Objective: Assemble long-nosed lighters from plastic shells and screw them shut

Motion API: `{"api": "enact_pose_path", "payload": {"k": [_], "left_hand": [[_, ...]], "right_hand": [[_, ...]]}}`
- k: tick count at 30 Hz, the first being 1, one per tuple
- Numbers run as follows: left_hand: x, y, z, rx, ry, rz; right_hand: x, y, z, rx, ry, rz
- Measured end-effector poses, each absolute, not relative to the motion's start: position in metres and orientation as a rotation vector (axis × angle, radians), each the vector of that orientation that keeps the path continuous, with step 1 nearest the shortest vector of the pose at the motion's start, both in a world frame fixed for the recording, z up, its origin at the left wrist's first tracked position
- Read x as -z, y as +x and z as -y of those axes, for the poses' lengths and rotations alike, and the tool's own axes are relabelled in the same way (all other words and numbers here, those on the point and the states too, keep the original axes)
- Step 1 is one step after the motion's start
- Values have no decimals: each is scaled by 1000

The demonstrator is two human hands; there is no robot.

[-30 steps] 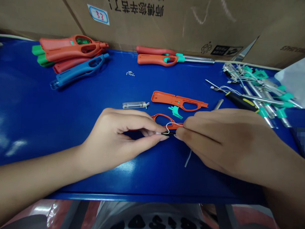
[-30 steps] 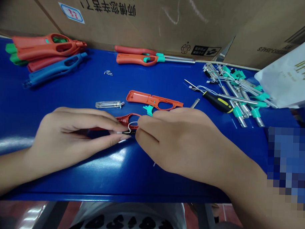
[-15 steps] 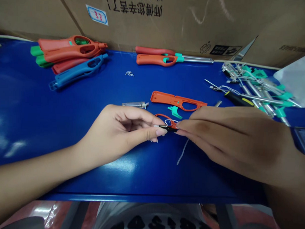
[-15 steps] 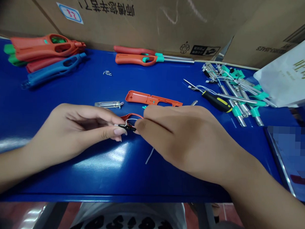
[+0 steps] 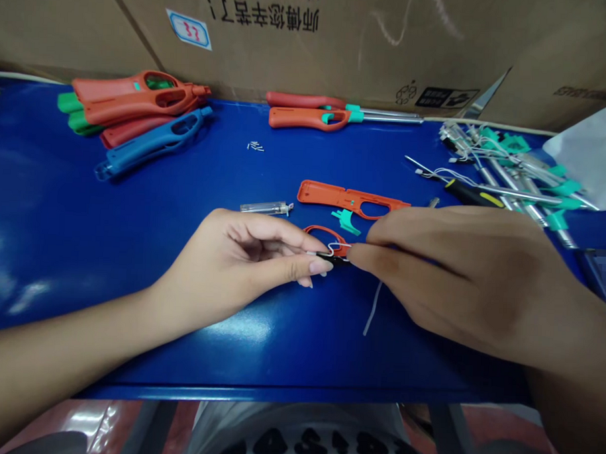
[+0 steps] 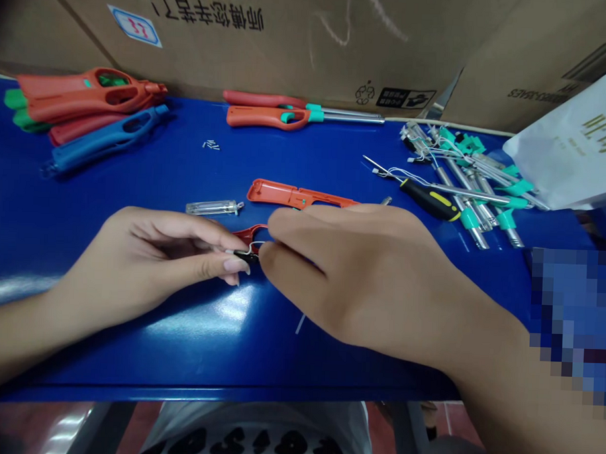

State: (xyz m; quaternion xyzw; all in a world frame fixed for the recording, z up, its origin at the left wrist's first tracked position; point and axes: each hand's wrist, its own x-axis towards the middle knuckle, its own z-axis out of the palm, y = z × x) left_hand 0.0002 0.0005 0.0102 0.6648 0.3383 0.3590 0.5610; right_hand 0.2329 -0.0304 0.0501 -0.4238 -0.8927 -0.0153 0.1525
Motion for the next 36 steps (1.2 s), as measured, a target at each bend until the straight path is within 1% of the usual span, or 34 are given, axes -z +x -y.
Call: {"api": "enact_pose_path", "payload": {"k": [5, 9, 15, 21, 31, 36], "left_hand": [[-8, 0, -1, -821, 1601, -794], [-9, 1, -2, -802, 1592, -791], [-15, 4, 0, -729, 1417, -915], [-16, 5, 1, -750, 1396, -903], [-13, 5, 0, -749, 1404, -868], [-14, 6, -1, -743, 1386, -874]], "right_hand": [[-51, 231, 32, -34, -1308, 2510], [-50, 232, 31, -122, -1247, 2523], [-48, 235, 31, -163, -1151, 2520], [-48, 235, 32, -128, -1084, 2532], [-46, 233, 30, -116, -1105, 2535], [-46, 234, 30, -47, -1096, 2557]]}}
